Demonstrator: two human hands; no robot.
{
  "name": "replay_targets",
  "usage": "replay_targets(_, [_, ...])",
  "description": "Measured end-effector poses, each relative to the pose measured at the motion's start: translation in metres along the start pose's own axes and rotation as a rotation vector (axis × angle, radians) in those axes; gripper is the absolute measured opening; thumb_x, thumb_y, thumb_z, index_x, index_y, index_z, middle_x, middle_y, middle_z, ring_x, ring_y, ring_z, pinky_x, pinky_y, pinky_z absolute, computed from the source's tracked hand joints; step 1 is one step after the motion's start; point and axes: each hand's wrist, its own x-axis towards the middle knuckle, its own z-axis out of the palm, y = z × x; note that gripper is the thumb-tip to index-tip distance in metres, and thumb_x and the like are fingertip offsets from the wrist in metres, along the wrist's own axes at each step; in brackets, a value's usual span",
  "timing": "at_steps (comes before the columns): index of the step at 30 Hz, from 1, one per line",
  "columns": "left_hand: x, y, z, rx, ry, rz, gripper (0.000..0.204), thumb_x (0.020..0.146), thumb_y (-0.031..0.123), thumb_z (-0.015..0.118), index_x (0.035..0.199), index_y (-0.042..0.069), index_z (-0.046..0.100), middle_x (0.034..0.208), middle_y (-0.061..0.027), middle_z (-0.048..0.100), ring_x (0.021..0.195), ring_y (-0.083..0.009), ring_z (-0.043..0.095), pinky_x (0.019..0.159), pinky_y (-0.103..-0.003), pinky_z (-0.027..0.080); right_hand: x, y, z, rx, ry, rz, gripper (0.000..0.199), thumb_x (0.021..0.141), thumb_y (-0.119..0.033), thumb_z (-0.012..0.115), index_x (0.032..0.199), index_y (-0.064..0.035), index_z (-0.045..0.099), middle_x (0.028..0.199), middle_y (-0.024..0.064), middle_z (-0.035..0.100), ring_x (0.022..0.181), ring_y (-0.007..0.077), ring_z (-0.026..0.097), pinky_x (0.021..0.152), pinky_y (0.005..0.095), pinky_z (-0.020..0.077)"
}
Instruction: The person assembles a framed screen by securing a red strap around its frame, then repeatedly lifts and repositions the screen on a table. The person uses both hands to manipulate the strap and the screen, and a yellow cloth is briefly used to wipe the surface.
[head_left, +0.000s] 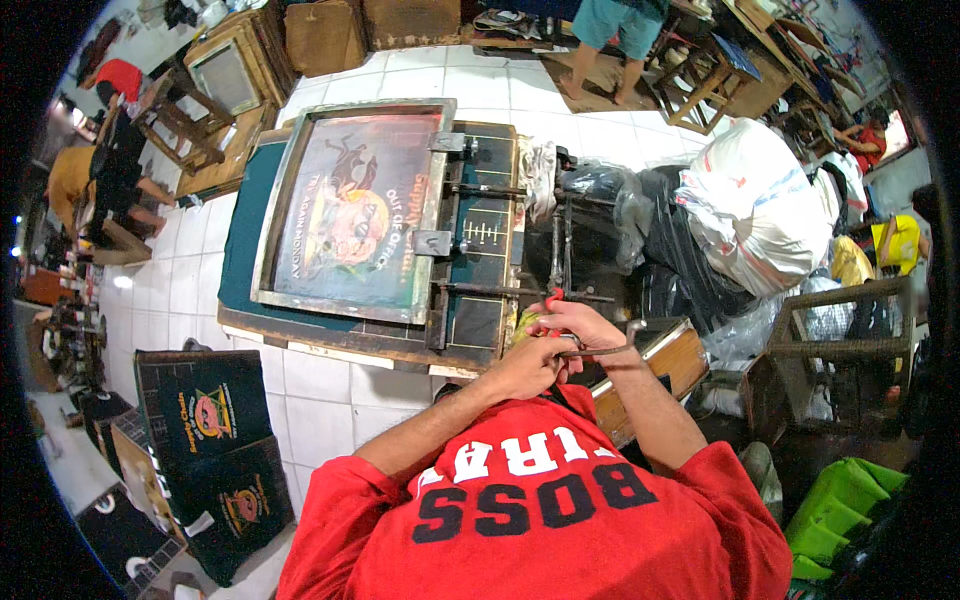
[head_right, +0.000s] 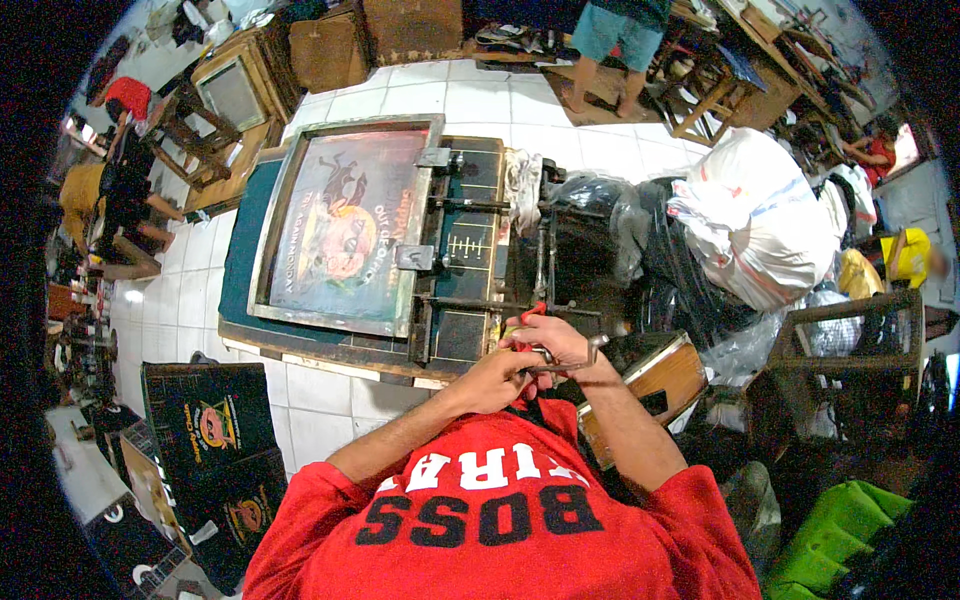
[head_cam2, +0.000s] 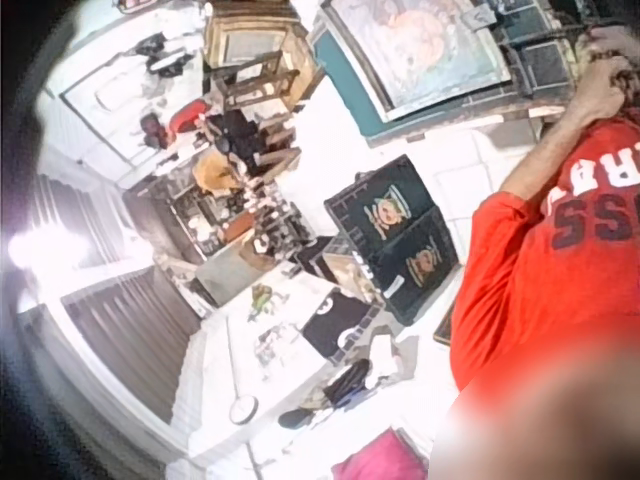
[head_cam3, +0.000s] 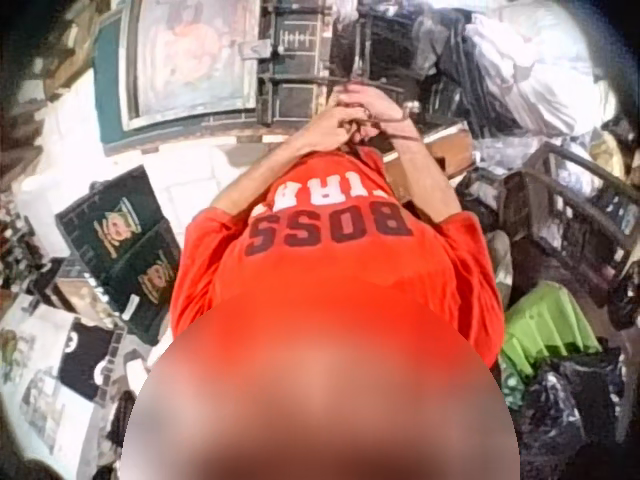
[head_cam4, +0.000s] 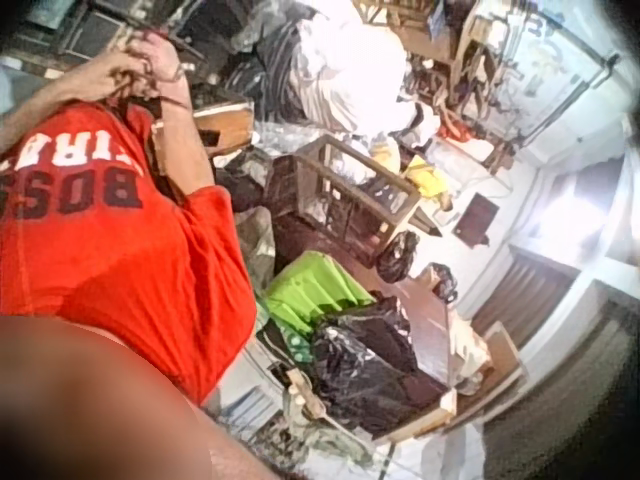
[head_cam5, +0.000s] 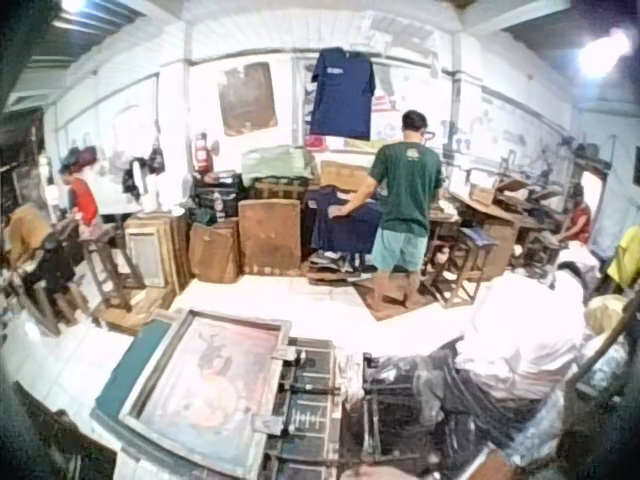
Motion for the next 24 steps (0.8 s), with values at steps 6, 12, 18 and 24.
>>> replay_targets(6, [-0.020, -0.025, -0.011, -0.184, 0.231, 0.039, 0.026, 0.099, 0.000, 0.044, 0.117, -0.002, 0.062, 0.100, -0.0086, 0.069, 0.088, -0.0146, 0.063, 0.081, -0.031, 0.053, -0.026, -0.032, -0.005, -0.610, 0.219, 0.022, 0.049, 0.088, -0.003, 0.065, 0.134, 0.0022, 0.049, 0.097, 0.0171, 0.071, 0.071, 0.0181, 0.070, 0.048, 0.0281, 0.0528])
replay_targets(12, [-0.026, -0.072, -0.026, -0.777, 0.737, -0.117, 0.029, 0.108, 0.018, 0.041, 0.131, 0.004, 0.053, 0.082, -0.0057, 0.062, 0.064, -0.0126, 0.056, 0.064, -0.031, 0.053, -0.066, -0.063, -0.009, -0.248, 0.341, -0.112, 0.057, 0.089, 0.000, 0.057, 0.140, 0.0075, 0.032, 0.135, 0.0270, 0.054, 0.085, 0.0343, 0.074, 0.046, 0.0320, 0.0578])
replay_targets(18, [-0.027, -0.101, -0.021, -1.318, 0.807, -0.411, 0.044, 0.105, 0.048, 0.045, 0.108, 0.007, 0.061, 0.068, -0.0007, 0.046, 0.058, -0.0143, 0.045, 0.062, -0.036, 0.050, -0.047, -0.083, -0.003, -0.517, 0.363, -0.029, 0.047, 0.091, -0.012, 0.065, 0.134, 0.0022, 0.052, 0.097, 0.0119, 0.070, 0.058, 0.0119, 0.066, 0.038, 0.0209, 0.0409])
replay_targets(24, [-0.040, -0.072, -0.022, -1.441, 1.031, -0.125, 0.037, 0.106, 0.043, 0.043, 0.091, 0.010, 0.052, 0.075, -0.0024, 0.046, 0.061, -0.0176, 0.043, 0.083, -0.048, 0.052, -0.008, -0.135, 0.003, -0.579, 0.257, -0.303, 0.042, 0.092, -0.016, 0.068, 0.131, -0.0024, 0.060, 0.081, 0.0040, 0.068, 0.046, 0.0100, 0.059, 0.038, 0.0216, 0.0390])
